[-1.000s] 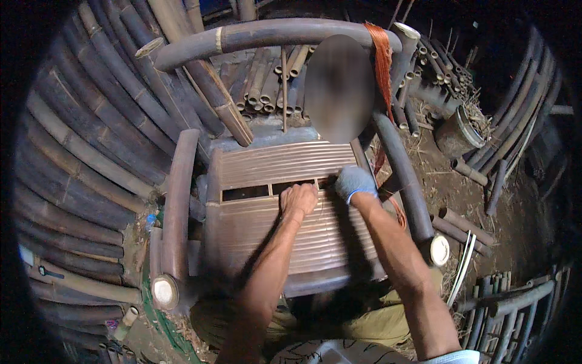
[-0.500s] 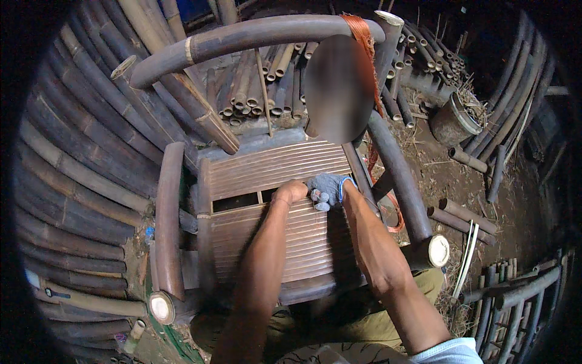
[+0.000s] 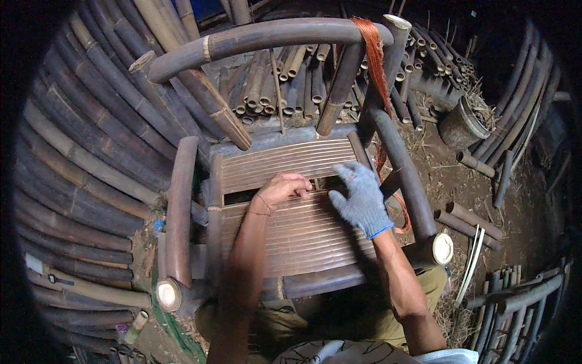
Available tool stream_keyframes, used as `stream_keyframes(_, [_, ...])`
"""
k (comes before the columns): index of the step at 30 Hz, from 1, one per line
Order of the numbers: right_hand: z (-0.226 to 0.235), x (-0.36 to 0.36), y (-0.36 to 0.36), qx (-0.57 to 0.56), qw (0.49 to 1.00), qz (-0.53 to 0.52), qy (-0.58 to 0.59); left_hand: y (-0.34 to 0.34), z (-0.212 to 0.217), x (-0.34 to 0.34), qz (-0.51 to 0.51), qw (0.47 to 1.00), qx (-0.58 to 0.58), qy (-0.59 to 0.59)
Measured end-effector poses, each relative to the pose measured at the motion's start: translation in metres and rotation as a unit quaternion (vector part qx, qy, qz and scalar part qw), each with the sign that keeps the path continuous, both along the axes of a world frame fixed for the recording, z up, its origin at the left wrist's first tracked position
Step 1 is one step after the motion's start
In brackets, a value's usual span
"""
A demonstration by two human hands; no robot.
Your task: The person weaves thin bamboo strips into the seat frame of a bamboo chair, using their hands and a small tool to guide the strips through the slats.
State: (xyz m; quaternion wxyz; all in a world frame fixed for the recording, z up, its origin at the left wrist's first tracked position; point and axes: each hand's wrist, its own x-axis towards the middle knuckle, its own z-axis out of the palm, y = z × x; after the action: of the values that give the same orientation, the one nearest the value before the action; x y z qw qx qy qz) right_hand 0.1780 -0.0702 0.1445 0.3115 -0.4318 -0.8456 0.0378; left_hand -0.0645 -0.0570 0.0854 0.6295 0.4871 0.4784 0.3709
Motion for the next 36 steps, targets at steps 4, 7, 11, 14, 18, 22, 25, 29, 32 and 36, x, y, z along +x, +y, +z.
stream_keyframes(4, [-0.018, -0.020, -0.008, -0.063, 0.994, 0.067, 0.053, -0.012, 0.027, 0.012, -0.064, 0.996, -0.038, -0.043])
stream_keyframes(7, [-0.015, -0.010, -0.016, -0.133, 0.982, 0.061, 0.116, -0.010, 0.032, 0.017, -0.065, 0.996, -0.036, -0.053])
stream_keyframes(11, [0.028, 0.065, -0.059, -0.157, 0.957, 0.041, 0.240, 0.005, 0.015, 0.022, 0.032, 0.992, -0.114, -0.033])
stream_keyframes(14, [0.071, 0.152, -0.107, -0.198, 0.823, -0.027, 0.532, 0.019, -0.010, 0.030, 0.144, 0.981, -0.127, -0.015])
stream_keyframes(18, [0.119, 0.323, -0.154, 0.027, 0.756, -0.266, 0.597, 0.030, -0.038, 0.048, 0.242, 0.917, 0.140, 0.286])
stream_keyframes(22, [0.152, 0.508, -0.164, 0.072, 0.922, -0.380, -0.015, -0.008, -0.050, 0.082, 0.090, 0.813, 0.422, 0.391])
stream_keyframes(25, [0.168, 0.547, -0.171, 0.133, 0.872, -0.453, -0.129, -0.037, -0.030, 0.127, -0.074, 0.770, 0.492, 0.400])
stream_keyframes(29, [0.156, 0.418, -0.158, 0.304, 0.817, -0.444, -0.209, -0.108, 0.025, 0.200, -0.067, 0.727, 0.659, 0.183])
stream_keyframes(32, [0.111, 0.248, -0.141, -0.098, 0.970, -0.202, 0.095, -0.175, 0.067, 0.230, -0.076, 0.749, 0.650, 0.103])
stream_keyframes(36, [0.037, 0.062, -0.078, -0.523, 0.841, -0.076, 0.114, -0.225, 0.097, 0.233, -0.121, 0.756, 0.640, 0.073])
